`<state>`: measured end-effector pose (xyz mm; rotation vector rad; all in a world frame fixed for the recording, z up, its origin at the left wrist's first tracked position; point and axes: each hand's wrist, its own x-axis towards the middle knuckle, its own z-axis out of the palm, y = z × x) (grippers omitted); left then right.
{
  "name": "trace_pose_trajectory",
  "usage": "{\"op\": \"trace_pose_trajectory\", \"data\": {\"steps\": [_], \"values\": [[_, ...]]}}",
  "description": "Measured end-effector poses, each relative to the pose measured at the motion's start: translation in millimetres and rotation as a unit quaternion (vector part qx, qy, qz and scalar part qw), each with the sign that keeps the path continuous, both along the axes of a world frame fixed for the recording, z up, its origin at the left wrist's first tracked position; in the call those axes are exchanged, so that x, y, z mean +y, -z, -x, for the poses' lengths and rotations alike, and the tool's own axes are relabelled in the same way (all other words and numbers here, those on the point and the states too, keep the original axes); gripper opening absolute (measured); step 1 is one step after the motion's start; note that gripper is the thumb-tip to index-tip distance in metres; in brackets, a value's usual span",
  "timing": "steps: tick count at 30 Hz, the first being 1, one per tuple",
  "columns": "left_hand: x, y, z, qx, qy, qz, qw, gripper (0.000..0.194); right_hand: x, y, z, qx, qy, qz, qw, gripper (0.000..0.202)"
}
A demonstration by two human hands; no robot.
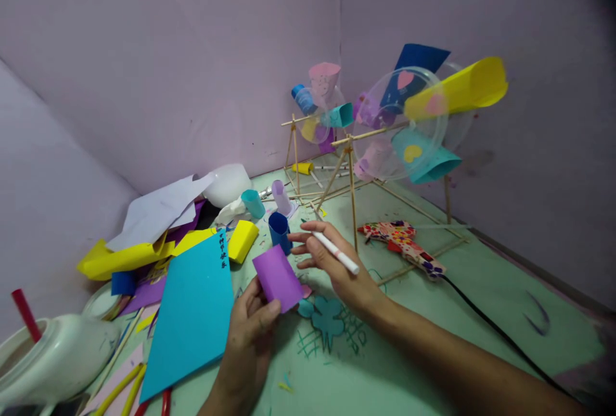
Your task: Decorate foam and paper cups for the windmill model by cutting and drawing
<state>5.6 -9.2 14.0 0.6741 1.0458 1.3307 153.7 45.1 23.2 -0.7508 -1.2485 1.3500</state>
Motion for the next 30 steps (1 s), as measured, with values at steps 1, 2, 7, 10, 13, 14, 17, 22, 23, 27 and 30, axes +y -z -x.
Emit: {"op": "trace_pose_trajectory", "data": {"steps": [1,2,7,10,13,14,17,22,23,27,30], "values": [[1,-1.6,3,-0.026,-0.007,0.011,1.0,0.061,2,-0.1,-1,0.014,0.021,0.004,1.0,0.031],[2,-2.8,5,-0.045,-0.018,0.019,0.999,0.059,3,-0.1,-2,0.023,0.04,-0.001,0.999,0.03],[7,-1.9,9,-0.067,-0.047,0.046,0.996,0.053,3,-0.2,-4,0.013,0.068,-0.032,0.997,0.026],[7,2.0,6,-0.044,-0.016,0.023,0.999,0.06,-1,0.4,-2,-0.028,0.026,-0.031,0.999,0.039],[5,5.0,2,0.017,0.017,-0.01,1.0,0.068,-5,2.1,2,-0.074,-0.025,-0.031,0.996,0.056],[4,5.4,1,0.042,0.021,-0.018,0.999,0.069,-5,2.9,3,-0.09,-0.039,-0.035,0.995,0.058],[2,4.8,-2,0.099,0.019,-0.043,0.994,0.069,-7,6.4,3,-0.121,-0.057,-0.043,0.99,0.056],[0,2.0,-2,0.153,0.001,-0.042,0.987,0.068,-7,13.6,3,-0.113,-0.056,-0.051,0.991,0.053],[0,1.9,-2,0.161,0.001,-0.04,0.986,0.067,-7,14.7,3,-0.118,-0.055,-0.054,0.99,0.053],[0,2.5,-2,0.165,-0.011,-0.033,0.986,0.061,-7,16.3,4,-0.132,-0.053,-0.06,0.988,0.054],[0,2.5,-3,0.162,-0.021,-0.03,0.986,0.062,-6,16.1,4,-0.126,-0.054,-0.064,0.988,0.052]]}}
